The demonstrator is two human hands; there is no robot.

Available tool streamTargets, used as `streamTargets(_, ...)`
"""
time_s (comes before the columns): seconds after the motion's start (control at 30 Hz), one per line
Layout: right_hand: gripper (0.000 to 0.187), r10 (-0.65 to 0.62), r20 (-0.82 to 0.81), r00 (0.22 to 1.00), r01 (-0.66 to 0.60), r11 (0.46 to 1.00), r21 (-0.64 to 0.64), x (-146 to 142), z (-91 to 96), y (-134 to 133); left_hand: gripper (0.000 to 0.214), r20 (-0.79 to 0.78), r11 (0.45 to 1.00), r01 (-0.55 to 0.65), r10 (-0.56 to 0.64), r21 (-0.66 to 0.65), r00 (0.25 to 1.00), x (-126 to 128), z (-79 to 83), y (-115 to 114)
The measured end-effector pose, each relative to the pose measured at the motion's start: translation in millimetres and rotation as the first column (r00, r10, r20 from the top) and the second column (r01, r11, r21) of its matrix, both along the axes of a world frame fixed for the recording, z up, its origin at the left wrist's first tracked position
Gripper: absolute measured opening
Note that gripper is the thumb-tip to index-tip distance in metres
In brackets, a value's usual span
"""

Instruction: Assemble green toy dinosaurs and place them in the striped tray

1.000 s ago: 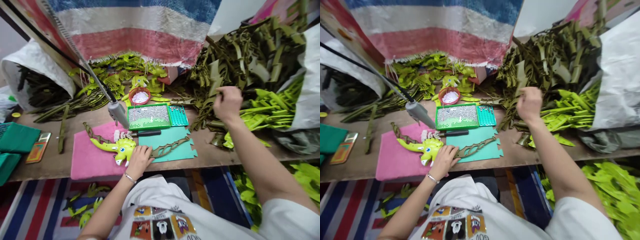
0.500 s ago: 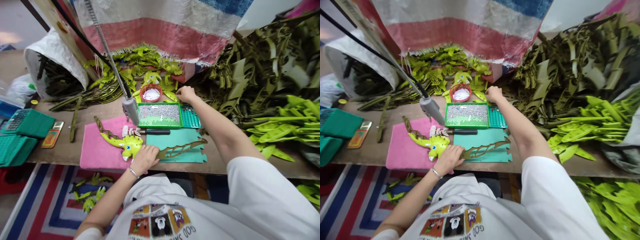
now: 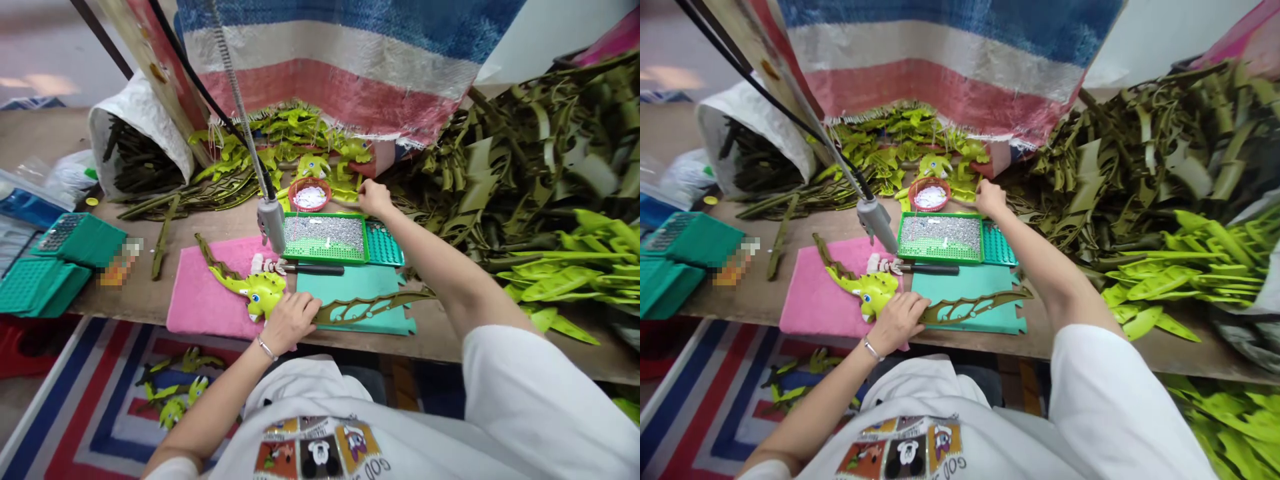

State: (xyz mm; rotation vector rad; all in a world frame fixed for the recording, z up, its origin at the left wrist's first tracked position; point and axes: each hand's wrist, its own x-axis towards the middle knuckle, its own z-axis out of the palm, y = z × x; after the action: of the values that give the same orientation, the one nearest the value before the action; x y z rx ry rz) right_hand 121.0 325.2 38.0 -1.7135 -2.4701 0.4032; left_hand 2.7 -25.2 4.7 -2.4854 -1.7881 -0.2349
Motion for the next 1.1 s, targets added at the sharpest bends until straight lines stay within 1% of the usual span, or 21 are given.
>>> streamTargets(0.07,0.038,0.045,-0.164,0.985,-0.032,0.996,0.078,23,11.6,-18,0.050,0.007,1.000,-0.012,0.012,0.013,1.000,0,1.1,1)
streamTargets(0.1,0.034,0.079,-0.264,0.961,-0.052,0.993,0.107,37,15.9,-32,0.051,0.011,1.000,-0.012,0.012,0.020,1.000,-1,2.0,1)
streamTargets(0.13,0.029,0.122,-0.329,0.936,-0.087,0.989,0.118,52,18.6,-49,0.055,0.016,1.000,-0.011,0.011,0.029,1.000,-1,3.1,2)
streamTargets(0.17,0.025,0.157,-0.369,0.916,-0.130,0.987,0.098,67,19.5,-68,0.060,0.021,0.999,-0.014,0.013,0.035,1.000,-1,4.4,3)
streamTargets(0.2,0.023,0.166,-0.410,0.897,-0.168,0.985,0.031,80,18.7,-90,0.065,0.025,0.999,-0.016,0.015,0.035,1.000,-1,6.0,3)
streamTargets(0.23,0.023,0.164,-0.447,0.879,-0.226,0.970,-0.087,92,16.4,-113,0.070,0.029,0.999,-0.024,0.023,0.027,0.999,-1,7.8,4)
streamTargets(0.3,0.024,0.094,-0.530,0.843,-0.297,0.903,-0.311,108,8.6,-156,0.071,0.025,0.999,-0.035,0.036,-0.034,0.999,0,11.3,7)
streamTargets(0.37,0.025,0.009,-0.593,0.805,-0.356,0.807,-0.471,115,-2.4,-190,0.064,0.005,0.993,-0.026,0.027,-0.113,1.000,2,14.6,10)
streamTargets(0.43,0.025,-0.109,-0.657,0.746,-0.388,0.731,-0.562,117,-14.8,-212,0.050,-0.023,0.984,-0.018,0.014,-0.180,1.000,4,17.8,12)
streamTargets(0.47,0.028,-0.188,-0.686,0.703,-0.395,0.698,-0.597,117,-20.8,-220,0.043,-0.033,0.979,-0.019,0.012,-0.205,0.999,5,19.5,13)
streamTargets(0.53,0.038,-0.359,-0.726,0.586,-0.409,0.642,-0.648,115,-31.6,-233,0.037,-0.031,0.971,-0.028,0.021,-0.237,0.999,6,22.8,14)
streamTargets(0.57,0.043,-0.423,-0.744,0.518,-0.426,0.626,-0.653,114,-36.2,-238,0.037,-0.020,0.969,-0.033,0.029,-0.247,0.999,6,24.4,15)
streamTargets(0.6,0.048,-0.461,-0.764,0.452,-0.449,0.622,-0.641,112,-40.5,-244,0.038,-0.008,0.966,-0.037,0.037,-0.255,0.999,6,25.8,16)
streamTargets(0.63,0.052,-0.476,-0.787,0.393,-0.472,0.630,-0.617,109,-44.6,-249,0.037,0.004,0.964,-0.039,0.042,-0.263,0.999,6,27.0,17)
streamTargets(0.67,0.055,-0.476,-0.810,0.342,-0.478,0.655,-0.586,106,-48.7,-255,0.037,0.013,0.962,-0.039,0.045,-0.270,0.999,6,28.0,18)
streamTargets(0.7,0.058,-0.469,-0.829,0.304,-0.460,0.690,-0.559,103,-52.8,-261,0.035,0.020,0.961,-0.038,0.045,-0.275,0.999,6,28.7,19)
streamTargets(0.73,0.060,-0.462,-0.841,0.283,-0.418,0.729,-0.542,99,-57.0,-265,0.034,0.024,0.959,-0.037,0.046,-0.279,0.999,6,29.1,20)
streamTargets(0.8,0.056,-0.459,-0.846,0.273,-0.297,0.796,-0.528,92,-65.0,-272,0.038,0.036,0.958,-0.037,0.049,-0.285,0.998,6,29.3,23)
streamTargets(0.87,0.050,-0.461,-0.841,0.284,-0.203,0.828,-0.523,88,-71.5,-274,0.048,0.046,0.956,-0.041,0.057,-0.292,0.997,6,29.0,24)
streamTargets(0.97,0.052,-0.472,-0.834,0.287,-0.167,0.832,-0.529,91,-76.7,-272,0.059,0.033,0.951,-0.046,0.059,-0.306,0.998,6,28.7,25)
streamTargets(1.1,0.056,-0.507,-0.824,0.255,-0.164,0.817,-0.553,95,-79.1,-270,0.059,-0.005,0.943,-0.059,0.061,-0.328,0.998,9,30.4,25)
